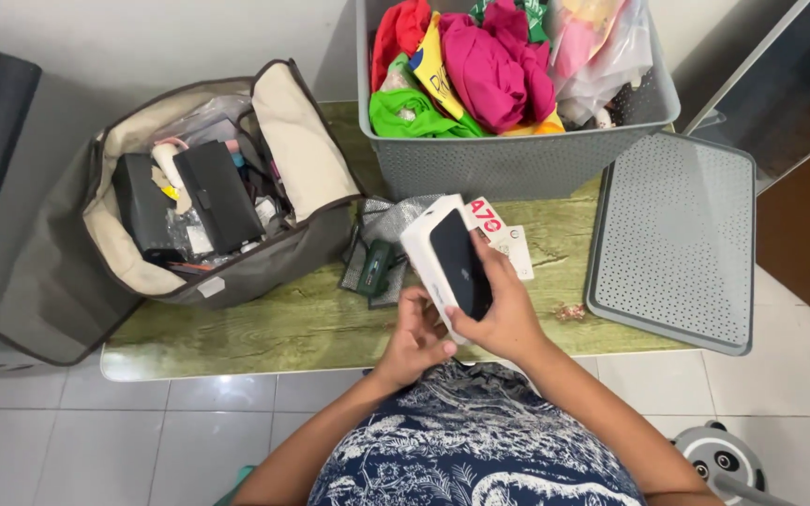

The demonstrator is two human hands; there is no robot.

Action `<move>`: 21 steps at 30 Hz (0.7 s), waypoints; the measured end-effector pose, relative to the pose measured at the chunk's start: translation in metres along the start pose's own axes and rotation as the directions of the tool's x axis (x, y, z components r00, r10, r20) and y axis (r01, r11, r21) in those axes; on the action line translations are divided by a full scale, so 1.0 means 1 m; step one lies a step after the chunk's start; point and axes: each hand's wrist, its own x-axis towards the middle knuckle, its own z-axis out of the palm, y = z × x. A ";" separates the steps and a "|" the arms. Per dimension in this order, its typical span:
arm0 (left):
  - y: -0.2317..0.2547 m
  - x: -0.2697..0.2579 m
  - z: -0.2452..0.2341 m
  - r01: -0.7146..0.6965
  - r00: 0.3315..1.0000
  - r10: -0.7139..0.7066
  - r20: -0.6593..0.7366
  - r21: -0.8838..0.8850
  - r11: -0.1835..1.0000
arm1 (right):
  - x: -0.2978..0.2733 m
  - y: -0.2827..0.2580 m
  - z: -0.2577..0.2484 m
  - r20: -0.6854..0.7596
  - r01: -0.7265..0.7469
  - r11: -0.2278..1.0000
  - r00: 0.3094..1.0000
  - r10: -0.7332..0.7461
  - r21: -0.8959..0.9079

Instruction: Organize clothes and small items into a bin and a carry bag.

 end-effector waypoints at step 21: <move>0.007 -0.001 -0.037 0.126 0.992 -0.126 -0.002 0.000 0.992 | 0.011 -0.059 -0.039 0.292 0.211 0.975 0.939 -0.180 -0.076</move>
